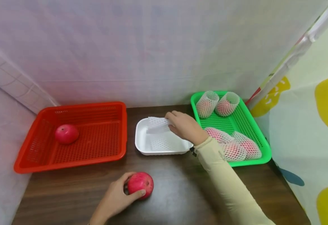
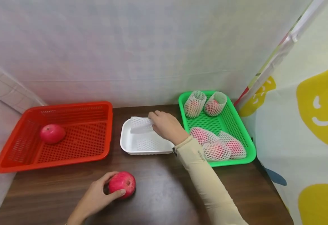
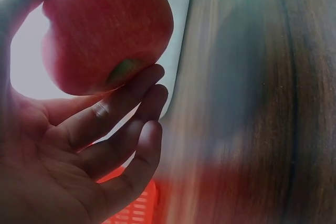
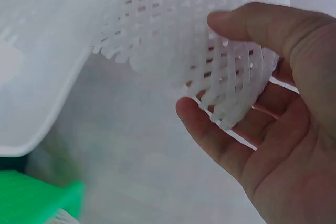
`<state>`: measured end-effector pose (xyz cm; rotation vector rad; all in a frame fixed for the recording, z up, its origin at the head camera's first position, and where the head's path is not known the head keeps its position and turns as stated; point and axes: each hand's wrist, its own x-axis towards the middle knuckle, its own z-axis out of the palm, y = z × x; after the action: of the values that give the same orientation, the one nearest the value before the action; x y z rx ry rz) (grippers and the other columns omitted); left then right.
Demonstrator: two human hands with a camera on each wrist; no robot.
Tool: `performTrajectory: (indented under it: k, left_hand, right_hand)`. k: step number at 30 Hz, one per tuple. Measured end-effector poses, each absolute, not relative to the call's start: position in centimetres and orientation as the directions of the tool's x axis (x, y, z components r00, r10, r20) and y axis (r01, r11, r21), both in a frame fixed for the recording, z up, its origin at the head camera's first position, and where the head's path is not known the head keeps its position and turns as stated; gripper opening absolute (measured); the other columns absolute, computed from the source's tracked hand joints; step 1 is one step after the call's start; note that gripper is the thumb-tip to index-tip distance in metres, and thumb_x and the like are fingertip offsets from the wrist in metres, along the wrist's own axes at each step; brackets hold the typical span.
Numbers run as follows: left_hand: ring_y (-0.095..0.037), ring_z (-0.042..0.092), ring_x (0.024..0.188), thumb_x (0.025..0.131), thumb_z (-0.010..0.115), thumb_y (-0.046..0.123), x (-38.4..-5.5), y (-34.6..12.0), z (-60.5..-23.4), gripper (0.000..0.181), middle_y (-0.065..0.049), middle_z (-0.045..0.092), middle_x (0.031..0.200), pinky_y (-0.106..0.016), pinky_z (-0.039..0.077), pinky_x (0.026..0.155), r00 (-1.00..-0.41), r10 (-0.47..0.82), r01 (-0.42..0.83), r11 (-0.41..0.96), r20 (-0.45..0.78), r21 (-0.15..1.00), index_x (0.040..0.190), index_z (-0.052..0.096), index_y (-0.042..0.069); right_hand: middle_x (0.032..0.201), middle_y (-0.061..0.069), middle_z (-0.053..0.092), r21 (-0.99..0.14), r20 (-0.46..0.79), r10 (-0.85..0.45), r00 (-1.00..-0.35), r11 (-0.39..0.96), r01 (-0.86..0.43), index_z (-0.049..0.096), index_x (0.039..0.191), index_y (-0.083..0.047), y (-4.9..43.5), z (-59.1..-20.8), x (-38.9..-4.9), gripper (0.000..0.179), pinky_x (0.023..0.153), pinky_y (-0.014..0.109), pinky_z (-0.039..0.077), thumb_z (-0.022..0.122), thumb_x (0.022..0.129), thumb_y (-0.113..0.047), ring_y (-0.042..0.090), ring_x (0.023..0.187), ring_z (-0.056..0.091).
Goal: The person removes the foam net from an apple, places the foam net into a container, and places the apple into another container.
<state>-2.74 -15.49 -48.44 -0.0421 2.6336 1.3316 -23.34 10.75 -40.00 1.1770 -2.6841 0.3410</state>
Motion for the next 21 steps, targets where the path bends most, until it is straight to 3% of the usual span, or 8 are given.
performTrajectory:
  k: [5, 11, 16, 21]
  left_hand:
    - [-0.013, 0.062, 0.097, 0.072, 0.084, 0.057, -2.7, -15.4, -48.4, 0.068, 0.003, 0.068, 0.112, -0.041, 0.053, 0.083, -0.981, 0.062, -0.107, 0.611, -0.183, 0.784, 0.126, 0.063, 0.021]
    - [-0.013, 0.062, 0.096, 0.072, 0.084, 0.058, -2.7, -15.3, -48.6, 0.068, 0.003, 0.068, 0.111, -0.041, 0.053, 0.082, -0.982, 0.062, -0.103, 0.624, -0.180, 0.775, 0.125, 0.063, 0.022]
    - [-0.012, 0.063, 0.094, 0.072, 0.085, 0.055, -2.6, -15.3, -48.7, 0.065, 0.004, 0.068, 0.108, -0.041, 0.053, 0.083, -0.982, 0.061, -0.111, 0.593, -0.181, 0.798, 0.124, 0.063, 0.022]
    - [-0.010, 0.063, 0.093, 0.072, 0.085, 0.055, -2.7, -15.3, -48.5, 0.066, 0.004, 0.068, 0.107, -0.040, 0.054, 0.081, -0.980, 0.054, -0.124, 0.581, -0.191, 0.804, 0.124, 0.063, 0.022]
  right_hand:
    - [0.105, 0.010, 0.064, -0.132, 0.126, -0.631, -0.766, 0.754, -0.643, 0.061, 0.116, -0.008, 9.1, -42.7, -25.9, 0.027, 0.071, 0.041, 0.055, 0.072, 0.092, -0.013, 0.027, 0.086, 0.065]
    - [0.113, 0.011, 0.065, -0.096, -0.012, -0.608, -0.794, 0.791, -0.604, 0.061, 0.122, -0.008, 8.1, -45.2, -27.2, 0.032, 0.078, 0.042, 0.055, 0.069, 0.093, -0.016, 0.029, 0.095, 0.066]
    - [0.116, 0.012, 0.064, -0.053, -0.023, -0.607, -0.794, 0.794, -0.606, 0.060, 0.127, -0.007, 8.5, -44.3, -26.4, 0.042, 0.084, 0.044, 0.053, 0.074, 0.091, -0.024, 0.030, 0.103, 0.063]
    - [0.116, 0.013, 0.063, -0.034, 0.076, -0.640, -0.765, 0.765, -0.643, 0.059, 0.129, -0.004, 9.8, -42.0, -24.3, 0.051, 0.085, 0.045, 0.052, 0.078, 0.088, -0.029, 0.030, 0.105, 0.061]
